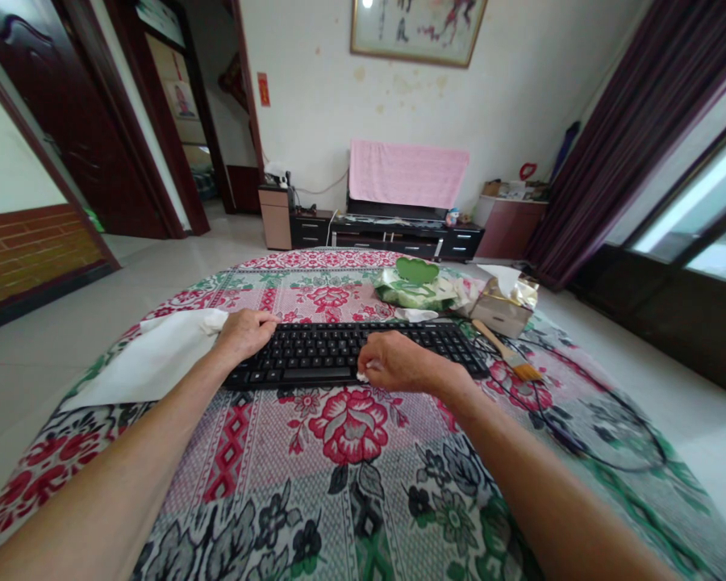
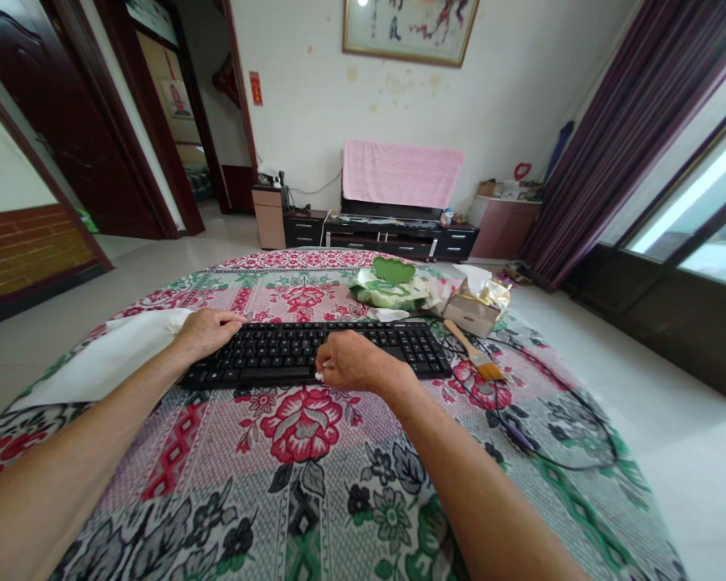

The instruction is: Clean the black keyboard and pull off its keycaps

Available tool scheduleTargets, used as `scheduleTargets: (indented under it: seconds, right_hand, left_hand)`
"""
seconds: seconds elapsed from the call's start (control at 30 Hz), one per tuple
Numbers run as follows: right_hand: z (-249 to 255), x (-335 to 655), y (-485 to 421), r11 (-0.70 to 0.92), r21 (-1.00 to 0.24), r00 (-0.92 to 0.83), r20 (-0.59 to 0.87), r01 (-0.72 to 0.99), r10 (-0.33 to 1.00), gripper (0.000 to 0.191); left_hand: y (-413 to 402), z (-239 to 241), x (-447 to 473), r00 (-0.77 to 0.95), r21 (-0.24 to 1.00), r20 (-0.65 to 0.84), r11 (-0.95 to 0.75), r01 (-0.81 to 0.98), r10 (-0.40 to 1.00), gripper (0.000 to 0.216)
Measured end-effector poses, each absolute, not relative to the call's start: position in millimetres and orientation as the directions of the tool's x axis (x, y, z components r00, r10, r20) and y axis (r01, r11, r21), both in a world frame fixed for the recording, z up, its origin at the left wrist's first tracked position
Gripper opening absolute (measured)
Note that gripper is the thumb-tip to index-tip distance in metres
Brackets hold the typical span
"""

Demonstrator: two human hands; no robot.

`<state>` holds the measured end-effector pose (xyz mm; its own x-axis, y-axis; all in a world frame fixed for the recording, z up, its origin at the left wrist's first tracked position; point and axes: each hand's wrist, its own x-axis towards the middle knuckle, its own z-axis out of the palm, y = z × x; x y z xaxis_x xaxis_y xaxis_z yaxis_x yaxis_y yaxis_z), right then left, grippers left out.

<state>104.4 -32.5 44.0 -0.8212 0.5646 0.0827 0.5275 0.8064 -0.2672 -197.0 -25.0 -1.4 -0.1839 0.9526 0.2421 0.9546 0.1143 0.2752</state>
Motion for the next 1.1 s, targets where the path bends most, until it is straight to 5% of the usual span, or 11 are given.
scheduleTargets:
  seconds: [0.1,0.4,0.73,1.1]
  right_hand:
    - [43.1,109.1,-28.5,0.78,-0.247,-0.795,0.057,0.575,0.604,0.021]
    - [15.8,70.3,-36.4,0.867,-0.296,-0.765,0.413,0.401,0.495,0.024]
    - [26.4,87.8,-35.4,0.824,-0.189,-0.793,0.225,0.535,0.566,0.022]
    - [24.8,28.4,-54.8,0.888,-0.281,-0.831,0.332,0.364,0.446,0.027]
  left_hand:
    - [-25.4,-1.7,-197.4,-0.175,0.279,0.245,0.104,0.955,0.953,0.03]
    - [-28.0,0.2,-191.2,-0.214,0.296,0.257,0.134,0.946,0.942,0.03]
    - [-28.8,-0.7,-194.4,-0.183,0.314,0.253,0.098,0.944,0.95,0.031]
    - [-28.7,-0.4,-196.3,-0.177,0.336,0.231,0.092,0.937,0.957,0.03]
